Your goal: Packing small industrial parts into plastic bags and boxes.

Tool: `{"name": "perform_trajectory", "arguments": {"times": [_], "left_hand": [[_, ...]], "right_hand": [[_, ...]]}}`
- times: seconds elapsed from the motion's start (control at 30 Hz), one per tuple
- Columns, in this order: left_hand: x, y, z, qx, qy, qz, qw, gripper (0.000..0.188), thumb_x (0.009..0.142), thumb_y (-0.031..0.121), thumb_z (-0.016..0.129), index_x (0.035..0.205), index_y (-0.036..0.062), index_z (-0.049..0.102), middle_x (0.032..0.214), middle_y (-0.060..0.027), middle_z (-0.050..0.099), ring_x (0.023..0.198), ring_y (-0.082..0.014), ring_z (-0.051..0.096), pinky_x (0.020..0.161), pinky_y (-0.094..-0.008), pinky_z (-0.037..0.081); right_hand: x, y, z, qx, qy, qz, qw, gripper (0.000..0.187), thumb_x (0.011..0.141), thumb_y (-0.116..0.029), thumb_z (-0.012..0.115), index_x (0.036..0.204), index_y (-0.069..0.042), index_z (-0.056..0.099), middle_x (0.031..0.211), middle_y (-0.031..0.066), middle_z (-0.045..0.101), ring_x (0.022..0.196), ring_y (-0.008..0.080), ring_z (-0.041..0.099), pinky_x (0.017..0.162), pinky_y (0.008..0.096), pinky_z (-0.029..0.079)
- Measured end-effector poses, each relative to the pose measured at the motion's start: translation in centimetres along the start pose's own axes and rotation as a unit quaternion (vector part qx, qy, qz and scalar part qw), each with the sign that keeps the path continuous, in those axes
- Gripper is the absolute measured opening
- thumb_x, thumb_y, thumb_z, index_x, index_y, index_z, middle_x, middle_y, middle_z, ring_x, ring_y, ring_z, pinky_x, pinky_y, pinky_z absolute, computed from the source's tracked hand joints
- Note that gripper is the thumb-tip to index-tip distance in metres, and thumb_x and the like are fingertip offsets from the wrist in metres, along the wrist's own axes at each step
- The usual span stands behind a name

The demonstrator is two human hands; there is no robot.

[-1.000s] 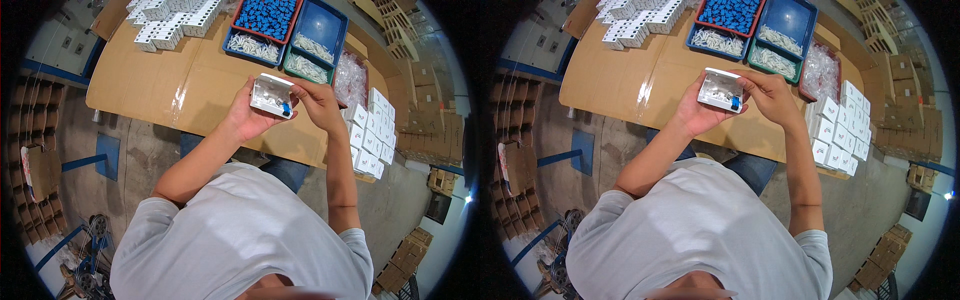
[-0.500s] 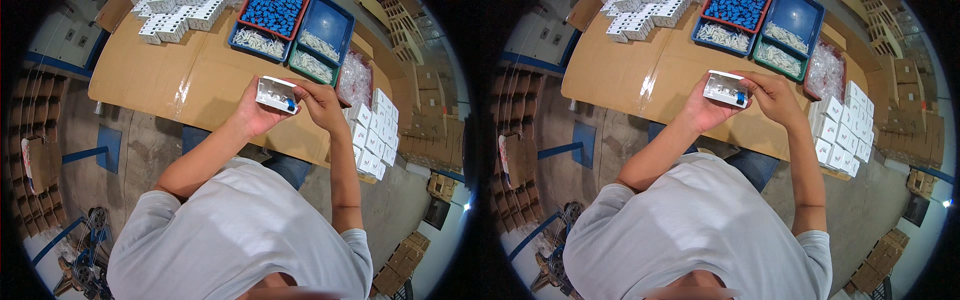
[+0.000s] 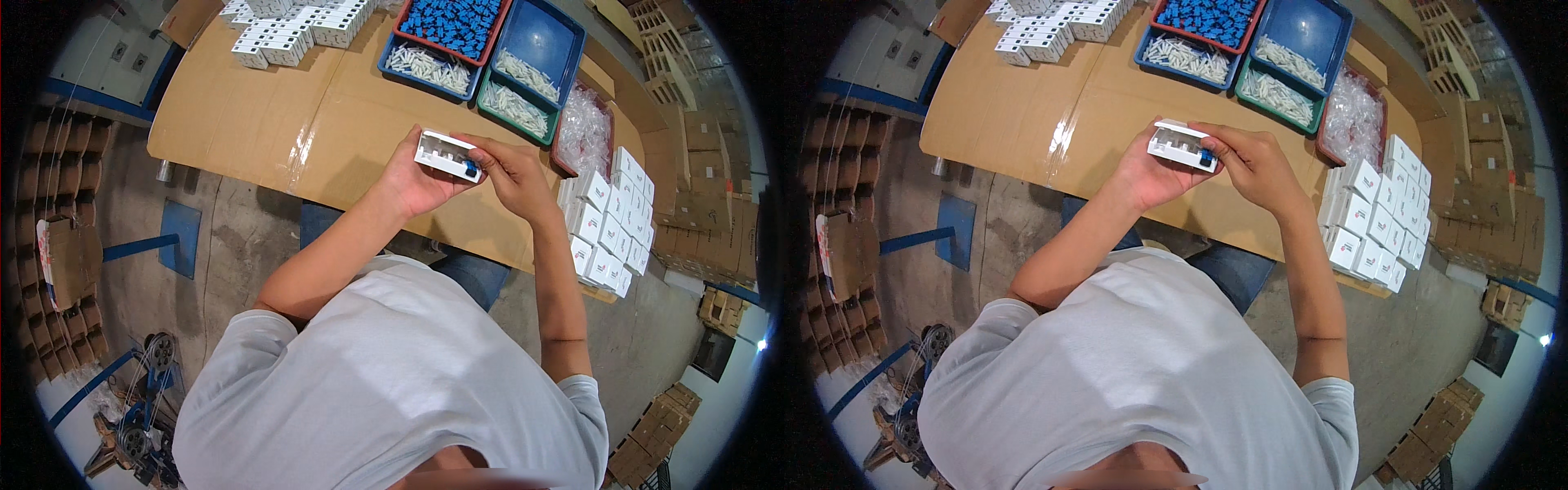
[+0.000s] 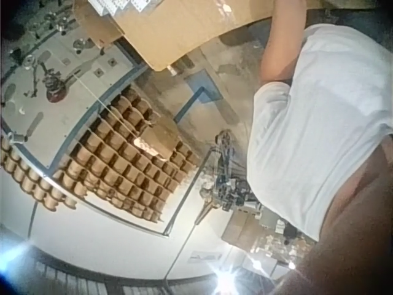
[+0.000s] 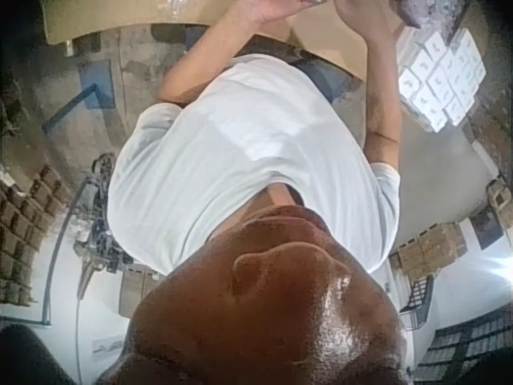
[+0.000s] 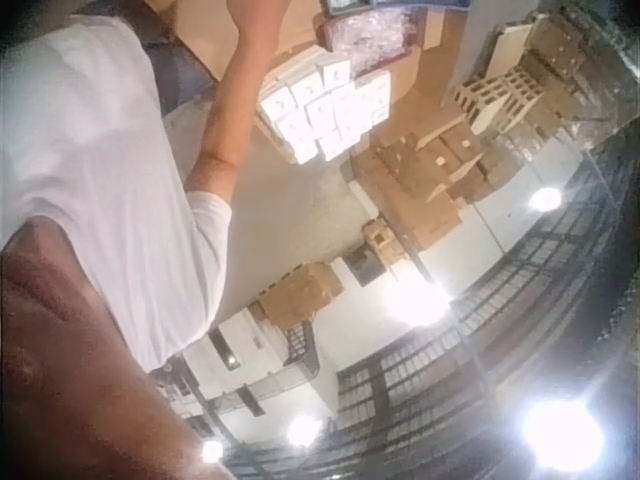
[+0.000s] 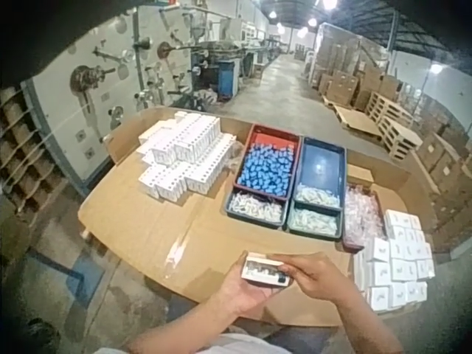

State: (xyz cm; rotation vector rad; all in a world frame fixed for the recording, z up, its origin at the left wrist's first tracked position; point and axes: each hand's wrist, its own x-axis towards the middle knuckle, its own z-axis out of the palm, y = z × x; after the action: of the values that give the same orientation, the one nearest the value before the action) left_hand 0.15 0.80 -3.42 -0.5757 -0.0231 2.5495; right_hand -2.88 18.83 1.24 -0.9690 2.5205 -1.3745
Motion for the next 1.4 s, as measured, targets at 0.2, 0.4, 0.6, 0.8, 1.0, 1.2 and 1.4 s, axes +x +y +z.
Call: {"name": "perform_trajectory", "arguments": {"times": [0.2,0.4,0.6,0.8,1.0,1.2,1.4], "left_hand": [[0.3,0.1,-0.6,0.056,-0.005,-0.01,0.998,0.064,0.109,0.049,0.018,0.138,-0.0014,0.044,0.137,-0.0241,0.052,0.124,-0.042,0.054,0.11,-0.0613,0.043],[-0.2,0.0,-0.1,0.088,0.037,0.003,0.995,0.072,0.107,0.057,0.018,0.139,-0.0025,0.042,0.136,-0.0243,0.053,0.125,-0.0413,0.055,0.109,-0.0598,0.044],[0.5,0.9,-1.2,0.125,0.007,-0.022,0.992,0.073,0.101,0.062,0.038,0.137,-0.0007,0.048,0.132,-0.0205,0.058,0.123,-0.0349,0.058,0.107,-0.0583,0.047],[0.7,2.0,-0.3,0.177,-0.067,-0.02,0.982,0.06,0.098,0.046,0.05,0.14,0.0025,0.051,0.133,-0.0158,0.061,0.119,-0.0278,0.06,0.104,-0.0464,0.05],[0.0,1.3,1.2,0.234,-0.055,0.099,0.966,0.062,0.1,0.046,0.043,0.147,0.0068,0.047,0.135,-0.0134,0.06,0.12,-0.0253,0.06,0.105,-0.0417,0.048],[0.2,-0.8,0.7,0.357,-0.035,0.309,0.881,0.061,0.103,0.042,0.035,0.154,0.0089,0.038,0.129,-0.0097,0.062,0.116,-0.0193,0.063,0.098,-0.035,0.051],[0.7,-2.1,-0.8,0.445,-0.015,0.36,0.82,0.062,0.1,0.03,0.056,0.154,0.0058,0.036,0.13,-0.0098,0.059,0.114,-0.0161,0.06,0.097,-0.0321,0.049]], "right_hand": [[-0.4,0.2,0.1,0.018,-0.01,0.018,1.0,0.026,0.098,-0.008,0.058,0.12,-0.005,0.071,0.094,0.0197,0.072,0.08,0.0331,0.072,0.071,0.0365,0.054],[-0.9,-0.2,0.6,0.022,-0.011,0.022,0.999,0.026,0.099,-0.009,0.057,0.122,-0.005,0.07,0.097,0.0183,0.074,0.084,0.0318,0.073,0.074,0.0353,0.055],[-1.4,-0.6,0.6,0.035,-0.018,0.045,0.998,0.029,0.1,-0.011,0.058,0.126,-0.006,0.068,0.109,0.0168,0.074,0.092,0.0296,0.074,0.079,0.0355,0.056],[-1.0,-0.6,0.9,0.052,0.011,-0.017,0.998,0.031,0.096,-0.011,0.063,0.126,-0.006,0.068,0.128,0.014,0.069,0.121,0.0314,0.064,0.108,0.0415,0.044],[-0.4,-1.3,1.8,-0.015,0.188,-0.045,0.981,0.042,0.093,-0.011,0.069,0.134,-0.003,0.06,0.136,0.0164,0.063,0.127,0.0307,0.06,0.11,0.0407,0.043],[-3.6,0.9,6.0,0.367,0.194,0.209,0.885,0.039,0.097,-0.014,0.068,0.131,0.002,0.056,0.123,0.011,0.064,0.111,0.0194,0.064,0.096,0.0343,0.053],[-2.7,-1.3,7.1,0.554,0.246,0.19,0.773,0.041,0.095,-0.01,0.069,0.13,0.003,0.053,0.123,0.0112,0.063,0.11,0.0192,0.064,0.095,0.0372,0.055]]}}
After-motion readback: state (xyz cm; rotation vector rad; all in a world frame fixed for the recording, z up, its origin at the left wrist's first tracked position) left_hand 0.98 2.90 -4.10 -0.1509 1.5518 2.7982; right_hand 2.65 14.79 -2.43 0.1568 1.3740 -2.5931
